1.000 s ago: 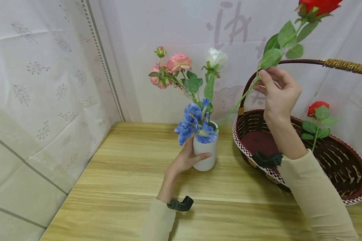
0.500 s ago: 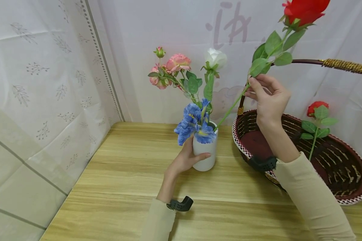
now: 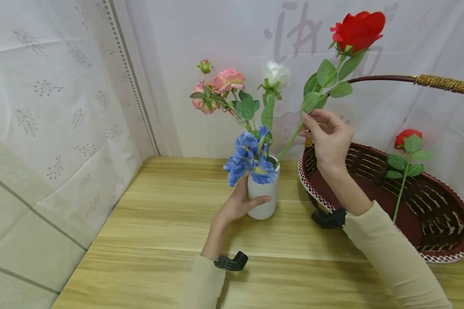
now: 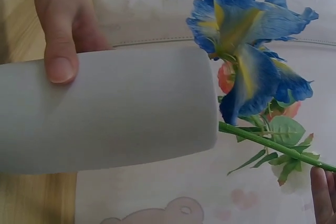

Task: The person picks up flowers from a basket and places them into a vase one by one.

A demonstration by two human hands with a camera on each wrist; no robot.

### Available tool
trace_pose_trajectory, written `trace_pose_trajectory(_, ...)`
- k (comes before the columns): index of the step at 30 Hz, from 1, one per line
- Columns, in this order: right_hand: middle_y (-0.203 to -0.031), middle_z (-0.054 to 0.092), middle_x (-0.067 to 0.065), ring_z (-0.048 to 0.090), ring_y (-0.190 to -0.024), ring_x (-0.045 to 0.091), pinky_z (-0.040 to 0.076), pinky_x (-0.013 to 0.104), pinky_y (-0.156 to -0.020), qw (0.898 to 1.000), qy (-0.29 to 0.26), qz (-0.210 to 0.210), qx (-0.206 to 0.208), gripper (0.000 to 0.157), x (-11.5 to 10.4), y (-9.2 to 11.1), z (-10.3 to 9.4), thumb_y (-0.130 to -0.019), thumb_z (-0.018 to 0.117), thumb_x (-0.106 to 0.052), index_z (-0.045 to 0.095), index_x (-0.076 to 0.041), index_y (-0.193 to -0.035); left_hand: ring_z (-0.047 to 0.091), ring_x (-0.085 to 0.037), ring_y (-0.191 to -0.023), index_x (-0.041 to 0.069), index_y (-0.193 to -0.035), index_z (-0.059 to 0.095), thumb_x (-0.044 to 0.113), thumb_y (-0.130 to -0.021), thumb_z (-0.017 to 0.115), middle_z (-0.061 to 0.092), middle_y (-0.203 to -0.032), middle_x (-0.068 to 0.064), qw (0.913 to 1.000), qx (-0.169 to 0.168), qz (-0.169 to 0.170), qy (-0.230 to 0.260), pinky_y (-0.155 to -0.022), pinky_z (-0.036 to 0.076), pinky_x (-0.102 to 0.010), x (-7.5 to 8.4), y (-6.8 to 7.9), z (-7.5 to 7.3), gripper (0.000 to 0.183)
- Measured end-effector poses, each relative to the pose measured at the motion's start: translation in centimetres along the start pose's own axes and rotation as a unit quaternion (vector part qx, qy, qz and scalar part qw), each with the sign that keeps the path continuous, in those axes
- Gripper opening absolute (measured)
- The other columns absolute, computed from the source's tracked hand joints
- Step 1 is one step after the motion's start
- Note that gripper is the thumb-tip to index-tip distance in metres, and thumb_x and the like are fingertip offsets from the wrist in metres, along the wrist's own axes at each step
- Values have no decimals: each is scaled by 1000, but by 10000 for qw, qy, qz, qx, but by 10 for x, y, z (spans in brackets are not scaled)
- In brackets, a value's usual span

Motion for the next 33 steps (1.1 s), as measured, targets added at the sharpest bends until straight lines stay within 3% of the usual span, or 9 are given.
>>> trace_pose_trajectory(10, -88, 72, 14, 68, -68, 19, 60, 30, -66, 9994, 169, 21, -293, 13, 13, 14, 4, -87, 76, 3, 73, 8, -98, 54, -17, -126, 16, -152, 35, 8, -90, 78, 54, -139, -1, 10000, 10, -59, -22, -106, 43, -44, 0, 1, 0, 76)
trace_pose_trajectory(20, -88, 73, 13, 69, -67, 18, 60, 33, -65, 9984, 466, -39, -317, 14, 21, 23, 5, -88, 75, 3, 72, 10, -100, 55, -17, -124, 17, -152, 36, 8, -90, 77, 55, -139, -1, 9999, -1, -107, -41, -104, 44, -44, 0, 0, 0, 74)
trace_pose_trajectory(33, -91, 72, 14, 70, -71, 20, 60, 33, -67, 9957, 757, 203, -495, 17, 34, 36, 6, -90, 74, 0, 70, 9, -104, 55, -18, -124, 16, -152, 35, 8, -90, 77, 55, -139, -2, 10000, -13, -70, -22, -104, 45, -43, -2, 0, 0, 75)
Point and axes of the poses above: each hand's wrist, its own y-axis away from the middle knuckle, its own z-axis out of the palm, x = y × z, the point moved 2 cm from there along -y, towards the middle knuckle
